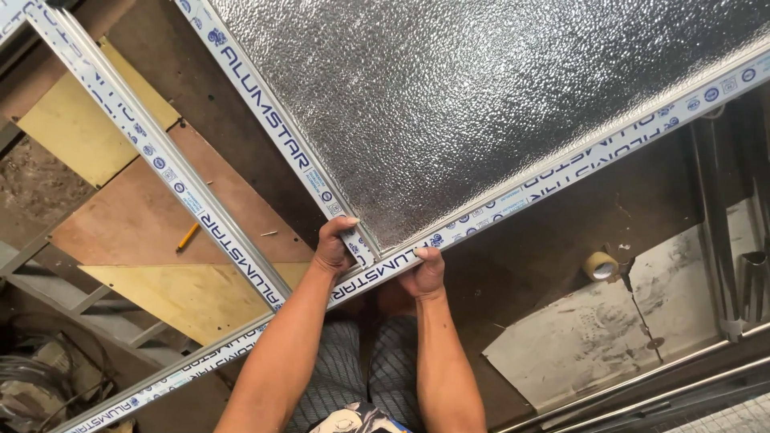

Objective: Securing a reflective sheet into an aluminum frame by tucking the edges with a screwdriver.

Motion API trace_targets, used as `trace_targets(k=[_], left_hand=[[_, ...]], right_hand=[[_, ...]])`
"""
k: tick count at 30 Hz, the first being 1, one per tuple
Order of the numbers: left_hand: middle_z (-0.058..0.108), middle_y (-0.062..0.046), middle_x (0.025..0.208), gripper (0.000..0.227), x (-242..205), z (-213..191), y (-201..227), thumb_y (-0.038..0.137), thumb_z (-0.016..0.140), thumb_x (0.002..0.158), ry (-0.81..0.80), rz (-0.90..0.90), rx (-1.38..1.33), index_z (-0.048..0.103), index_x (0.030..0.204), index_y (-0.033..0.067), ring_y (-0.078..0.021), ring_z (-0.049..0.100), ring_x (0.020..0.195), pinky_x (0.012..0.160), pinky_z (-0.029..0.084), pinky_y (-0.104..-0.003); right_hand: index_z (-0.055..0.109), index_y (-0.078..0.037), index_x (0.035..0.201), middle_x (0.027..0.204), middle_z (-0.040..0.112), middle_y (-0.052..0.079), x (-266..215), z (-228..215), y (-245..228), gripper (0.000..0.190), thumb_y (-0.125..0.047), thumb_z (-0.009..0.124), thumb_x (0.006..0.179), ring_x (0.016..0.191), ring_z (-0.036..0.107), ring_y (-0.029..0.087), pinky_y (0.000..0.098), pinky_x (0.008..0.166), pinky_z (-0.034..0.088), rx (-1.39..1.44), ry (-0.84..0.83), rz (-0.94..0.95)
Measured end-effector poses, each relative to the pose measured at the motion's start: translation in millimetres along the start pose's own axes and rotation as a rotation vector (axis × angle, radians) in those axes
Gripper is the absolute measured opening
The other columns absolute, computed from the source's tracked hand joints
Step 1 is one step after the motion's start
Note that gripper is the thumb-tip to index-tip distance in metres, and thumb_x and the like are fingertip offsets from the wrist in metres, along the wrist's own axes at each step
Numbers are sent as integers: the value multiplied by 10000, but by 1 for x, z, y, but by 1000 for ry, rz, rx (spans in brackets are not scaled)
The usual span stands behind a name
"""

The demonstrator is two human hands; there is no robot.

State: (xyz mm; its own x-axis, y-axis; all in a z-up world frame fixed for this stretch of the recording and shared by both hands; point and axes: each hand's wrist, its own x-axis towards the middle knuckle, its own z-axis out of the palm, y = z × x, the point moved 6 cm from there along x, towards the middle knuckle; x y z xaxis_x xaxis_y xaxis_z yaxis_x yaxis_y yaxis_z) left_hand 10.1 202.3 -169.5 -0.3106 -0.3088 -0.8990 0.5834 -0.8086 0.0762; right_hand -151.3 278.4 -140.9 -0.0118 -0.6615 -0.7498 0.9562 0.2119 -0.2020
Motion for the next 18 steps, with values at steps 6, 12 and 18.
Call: trace_targets(k=[6, 12, 18], left_hand=[[737, -121, 811, 440, 26, -33, -5, 156, 692, 633, 36, 63, 9, 696, 1065, 72, -297, 721, 762, 915, 571, -446], [721, -115, 776, 376, 10, -8, -1, 168, 671, 641, -5, 61, -20, 705, 1007, 92, -299, 723, 753, 939, 570, -451], [751, -140, 891, 477, 5, 12, -2, 178, 622, 606, -63, -28, -95, 722, 1057, 59, -352, 738, 854, 992, 547, -520]], right_hand=[[540, -141, 1442, 1200, 717, 138, 9, -40, 17, 891, -226, 582, 557, 1057, 683, 361, 579, 1097, 476, 48, 35, -22], [525, -163, 1471, 1237, 698, 111, 9, -31, 15, 957, -212, 569, 516, 1080, 654, 375, 598, 1125, 444, 98, 59, -20], [509, -214, 1503, 1315, 670, 91, -15, 92, -31, 981, -333, 608, 534, 1146, 627, 362, 602, 1133, 428, 166, 15, -51]])
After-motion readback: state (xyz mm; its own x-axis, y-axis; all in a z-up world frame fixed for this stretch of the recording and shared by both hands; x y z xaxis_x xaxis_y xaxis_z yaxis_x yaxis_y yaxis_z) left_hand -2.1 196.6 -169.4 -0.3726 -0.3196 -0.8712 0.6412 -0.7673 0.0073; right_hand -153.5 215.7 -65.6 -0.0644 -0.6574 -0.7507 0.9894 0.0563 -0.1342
